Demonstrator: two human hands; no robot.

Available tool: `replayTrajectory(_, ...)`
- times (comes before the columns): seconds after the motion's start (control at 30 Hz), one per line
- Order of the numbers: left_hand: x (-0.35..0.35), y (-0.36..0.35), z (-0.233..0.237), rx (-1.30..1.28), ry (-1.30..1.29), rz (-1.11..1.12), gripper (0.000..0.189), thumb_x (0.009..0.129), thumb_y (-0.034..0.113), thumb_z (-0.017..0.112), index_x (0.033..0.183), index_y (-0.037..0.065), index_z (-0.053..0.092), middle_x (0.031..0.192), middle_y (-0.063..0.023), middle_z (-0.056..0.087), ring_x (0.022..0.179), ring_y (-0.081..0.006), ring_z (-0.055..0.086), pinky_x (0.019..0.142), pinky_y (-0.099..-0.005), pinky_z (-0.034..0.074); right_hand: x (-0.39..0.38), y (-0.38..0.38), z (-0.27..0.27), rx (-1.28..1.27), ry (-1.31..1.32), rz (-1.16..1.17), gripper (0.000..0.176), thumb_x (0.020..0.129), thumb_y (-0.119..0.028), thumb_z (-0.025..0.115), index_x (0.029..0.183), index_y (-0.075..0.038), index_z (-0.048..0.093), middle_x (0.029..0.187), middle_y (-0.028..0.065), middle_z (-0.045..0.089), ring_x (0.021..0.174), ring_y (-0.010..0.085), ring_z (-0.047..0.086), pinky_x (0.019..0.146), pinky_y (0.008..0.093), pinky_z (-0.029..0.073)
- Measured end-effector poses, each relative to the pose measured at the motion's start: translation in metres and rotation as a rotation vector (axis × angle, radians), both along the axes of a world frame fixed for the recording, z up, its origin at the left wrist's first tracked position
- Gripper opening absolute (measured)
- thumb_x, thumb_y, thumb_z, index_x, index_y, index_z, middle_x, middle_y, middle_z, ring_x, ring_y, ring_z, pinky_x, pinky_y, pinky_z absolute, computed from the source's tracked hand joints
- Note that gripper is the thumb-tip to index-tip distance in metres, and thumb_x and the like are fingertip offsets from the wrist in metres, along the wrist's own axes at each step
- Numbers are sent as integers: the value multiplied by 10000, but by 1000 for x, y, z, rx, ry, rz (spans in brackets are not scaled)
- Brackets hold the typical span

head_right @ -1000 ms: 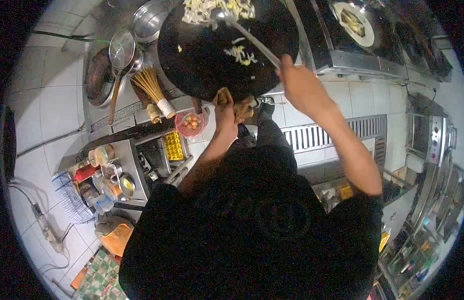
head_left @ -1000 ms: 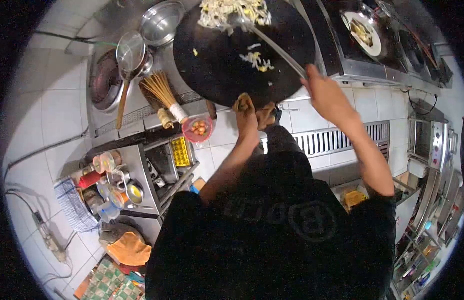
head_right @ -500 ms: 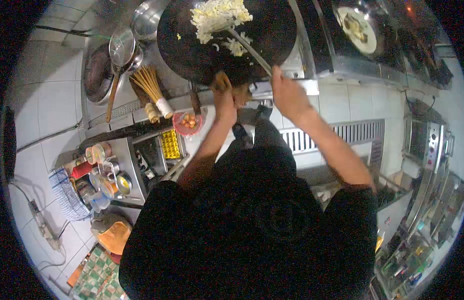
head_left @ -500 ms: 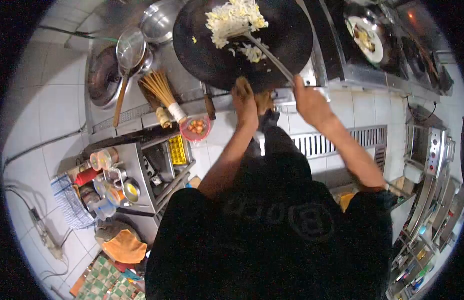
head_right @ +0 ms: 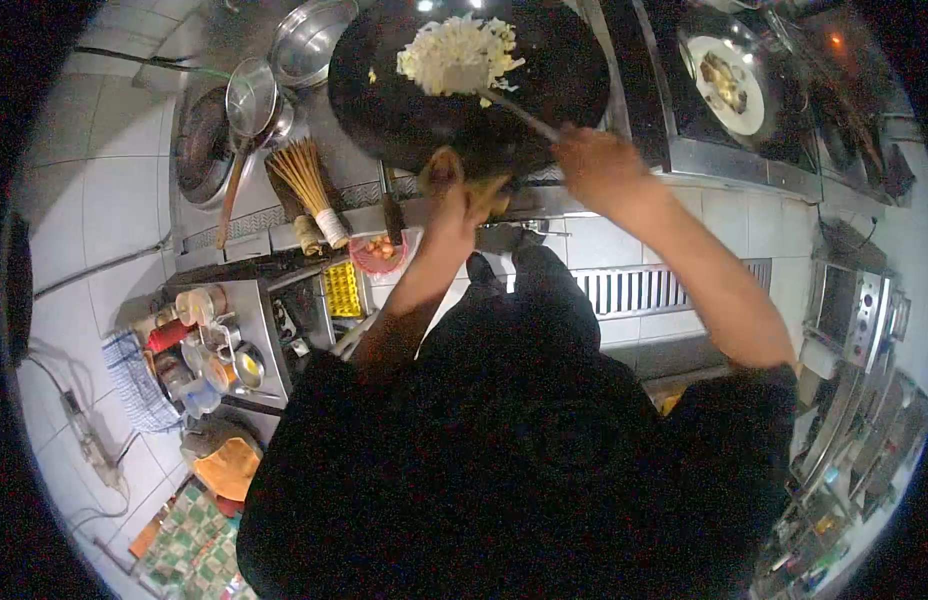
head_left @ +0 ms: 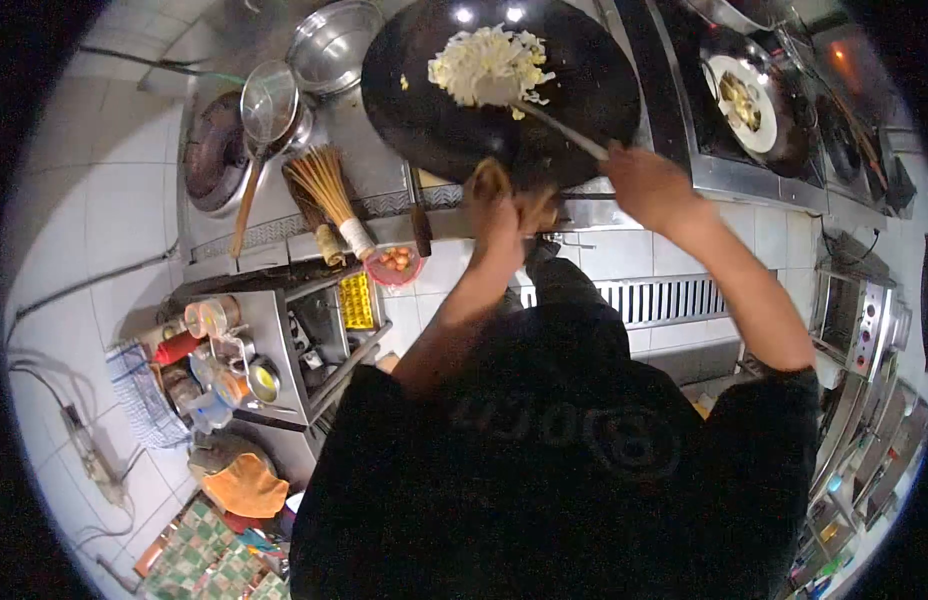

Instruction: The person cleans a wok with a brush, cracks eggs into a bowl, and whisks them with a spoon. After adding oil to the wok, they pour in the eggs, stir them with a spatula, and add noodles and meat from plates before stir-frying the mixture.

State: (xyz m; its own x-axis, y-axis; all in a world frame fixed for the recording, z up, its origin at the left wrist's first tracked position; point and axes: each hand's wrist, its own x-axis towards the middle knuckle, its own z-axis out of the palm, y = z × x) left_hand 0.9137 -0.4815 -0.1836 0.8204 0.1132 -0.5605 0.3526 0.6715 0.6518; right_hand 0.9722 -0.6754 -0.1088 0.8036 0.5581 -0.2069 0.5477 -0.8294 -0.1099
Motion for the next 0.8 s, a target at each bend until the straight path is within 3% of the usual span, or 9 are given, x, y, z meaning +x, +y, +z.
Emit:
replayTrajectory(0.13, -9, 18, 11, -57, -55, -114, 303, 1036, 371, 365, 1105, 84, 435, 903, -159, 646, 678, -248, 704, 362, -269, 432, -6, -7, 37, -221, 56, -40, 282, 934, -155, 495, 1052, 88, 577, 863, 231, 663, 843, 348, 682, 718, 440, 553)
replayTrajectory(0.17, -7, 4, -23, 553, -435, -42, 335, 1029, 396, 393, 1095, 70, 435, 876, -139, 636, 712, -236, 710, 363, -264, 419, 3, -2, -8, -212, -104, 202, 297, 931, -157, 503, 1063, 99, 570, 885, 241, 664, 876, 349, 678, 748, 439, 550)
replayTrajectory(0.2, 16, 4, -24, 73, 40, -75, 331, 1017, 418, 424, 1092, 97, 443, 845, -100, 623, 708, -216, 709, 362, -254, 395, 1, 0, -34, -198, -254, 441, 312, 928, -159, 511, 1074, 111, 564, 906, 251, 664, 908, 351, 675, 778, 438, 547)
replayTrajectory(0.27, 1, 6, -11, -53, 21, -29, 333, 1009, 422, 446, 1122, 109, 449, 851, -85, 623, 683, -202, 697, 374, -263, 405, -5, -15, -9, -297, -290, 479, 268, 921, -138, 509, 1070, 72, 580, 933, 256, 642, 875, 346, 671, 765, 417, 550)
replayTrajectory(0.33, -23, 17, 20, -104, 52, -138, 344, 1003, 428, 458, 1137, 110, 453, 863, -85, 627, 675, -204, 695, 378, -265, 411, -16, -28, 61, -174, 133, -164, 227, 901, -106, 510, 1068, 19, 599, 975, 252, 605, 816, 329, 654, 721, 378, 550)
replayTrajectory(0.37, -27, 20, 29, -149, 78, -243, 357, 997, 433, 470, 1152, 111, 456, 874, -85, 630, 666, -206, 693, 383, -267, 417, -19, -22, 71, -231, 67, -162, 209, 902, -88, 495, 1053, 11, 600, 1063, 260, 577, 826, 336, 647, 728, 392, 551)
replayTrajectory(0.5, 5, -12, -32, 187, 22, -25, 273, 1006, 422, 412, 1127, 179, 440, 944, -162, 697, 626, -233, 686, 378, -243, 357, -2, -4, -22, -210, 29, 166, 255, 935, -115, 462, 1087, 52, 580, 1173, 275, 564, 933, 351, 657, 790, 452, 541)
replayTrajectory(0.67, -17, 23, 6, -41, 61, -307, 265, 1011, 360, 437, 1160, 140, 435, 965, -142, 695, 686, -262, 698, 479, -247, 460, -9, -22, 41, -255, 170, -180, 228, 900, -107, 492, 1035, 44, 596, 1111, 226, 599, 863, 305, 663, 760, 413, 549)
replayTrajectory(0.8, 3, 15, -37, 171, -273, -178, 269, 1014, 380, 417, 1139, 145, 456, 1012, -175, 676, 805, -284, 714, 534, -278, 554, 1, -23, 11, -193, -31, 229, 304, 942, -156, 468, 1160, 41, 546, 1063, 257, 630, 944, 364, 656, 824, 463, 526)
